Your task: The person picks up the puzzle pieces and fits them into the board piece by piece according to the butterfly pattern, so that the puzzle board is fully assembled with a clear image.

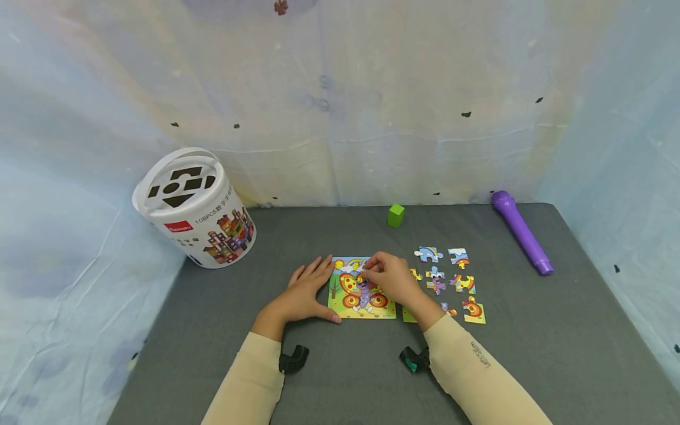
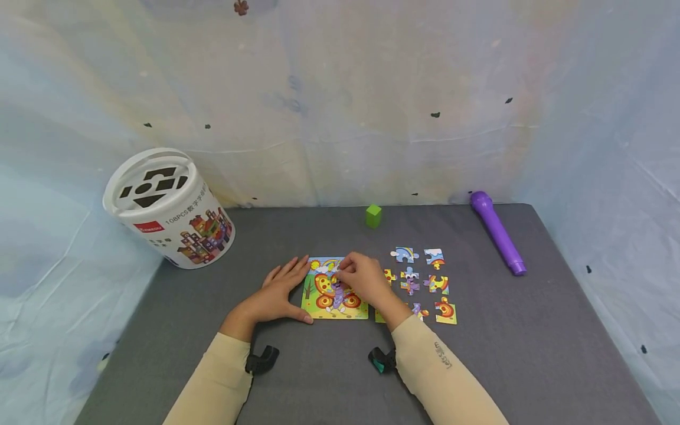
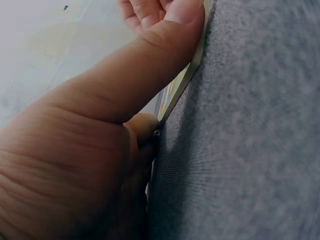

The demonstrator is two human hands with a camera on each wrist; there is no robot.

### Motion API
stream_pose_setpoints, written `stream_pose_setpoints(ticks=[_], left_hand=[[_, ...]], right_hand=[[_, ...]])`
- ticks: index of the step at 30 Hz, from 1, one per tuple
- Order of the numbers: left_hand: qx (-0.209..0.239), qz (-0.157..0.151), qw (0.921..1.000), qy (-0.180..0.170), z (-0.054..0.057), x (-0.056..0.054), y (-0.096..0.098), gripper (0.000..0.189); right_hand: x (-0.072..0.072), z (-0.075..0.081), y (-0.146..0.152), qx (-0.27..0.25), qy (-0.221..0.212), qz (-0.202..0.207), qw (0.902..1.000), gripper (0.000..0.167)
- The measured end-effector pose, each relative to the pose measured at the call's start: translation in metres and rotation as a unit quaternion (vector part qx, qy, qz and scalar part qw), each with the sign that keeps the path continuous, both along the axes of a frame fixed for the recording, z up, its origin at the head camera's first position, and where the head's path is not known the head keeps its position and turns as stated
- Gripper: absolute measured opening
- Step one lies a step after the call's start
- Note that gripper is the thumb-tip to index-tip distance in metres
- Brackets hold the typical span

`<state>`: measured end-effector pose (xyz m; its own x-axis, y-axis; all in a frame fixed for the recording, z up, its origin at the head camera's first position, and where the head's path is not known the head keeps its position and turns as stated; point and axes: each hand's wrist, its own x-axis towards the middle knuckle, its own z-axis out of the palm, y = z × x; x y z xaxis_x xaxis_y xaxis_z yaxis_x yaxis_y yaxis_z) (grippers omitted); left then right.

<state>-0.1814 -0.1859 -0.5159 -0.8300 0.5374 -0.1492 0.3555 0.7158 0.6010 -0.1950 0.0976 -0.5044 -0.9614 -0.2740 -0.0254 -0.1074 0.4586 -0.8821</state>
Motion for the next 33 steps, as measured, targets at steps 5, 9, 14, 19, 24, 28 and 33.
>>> stream_pose_setpoints(ticks=[5, 9, 14, 19, 24, 28, 33], left_hand=[[0.002, -0.001, 1.0, 0.003, -0.001, -0.001, -0.001, 0.134], [0.005, -0.002, 1.0, 0.003, -0.002, -0.002, 0.0, 0.134], [-0.001, -0.002, 1.0, 0.009, -0.003, -0.001, 0.0, 0.134], [0.007, -0.002, 0.9999, 0.013, -0.004, 0.0, 0.0, 0.135], [0.004, -0.002, 0.9999, 0.014, -0.004, -0.001, 0.0, 0.136], [-0.002, -0.004, 1.0, 0.008, -0.003, 0.0, 0.001, 0.135], [-0.007, -0.003, 1.0, 0.004, -0.002, -0.001, 0.0, 0.134]], right_hand=[[0.004, 0.006, -0.006, 0.067, 0.029, 0.013, 0.9973, 0.013], [0.01, 0.011, -0.004, 0.136, 0.084, 0.044, 0.9862, 0.019], [0.025, 0.017, -0.004, 0.235, 0.143, 0.154, 0.9489, 0.057], [0.037, 0.02, -0.009, 0.313, 0.109, 0.211, 0.9196, 0.084], [0.033, 0.019, -0.011, 0.319, 0.099, 0.227, 0.9149, 0.085], [0.024, 0.018, -0.01, 0.31, 0.094, 0.245, 0.9138, 0.084], [0.016, 0.017, -0.011, 0.314, 0.093, 0.267, 0.9065, 0.086]])
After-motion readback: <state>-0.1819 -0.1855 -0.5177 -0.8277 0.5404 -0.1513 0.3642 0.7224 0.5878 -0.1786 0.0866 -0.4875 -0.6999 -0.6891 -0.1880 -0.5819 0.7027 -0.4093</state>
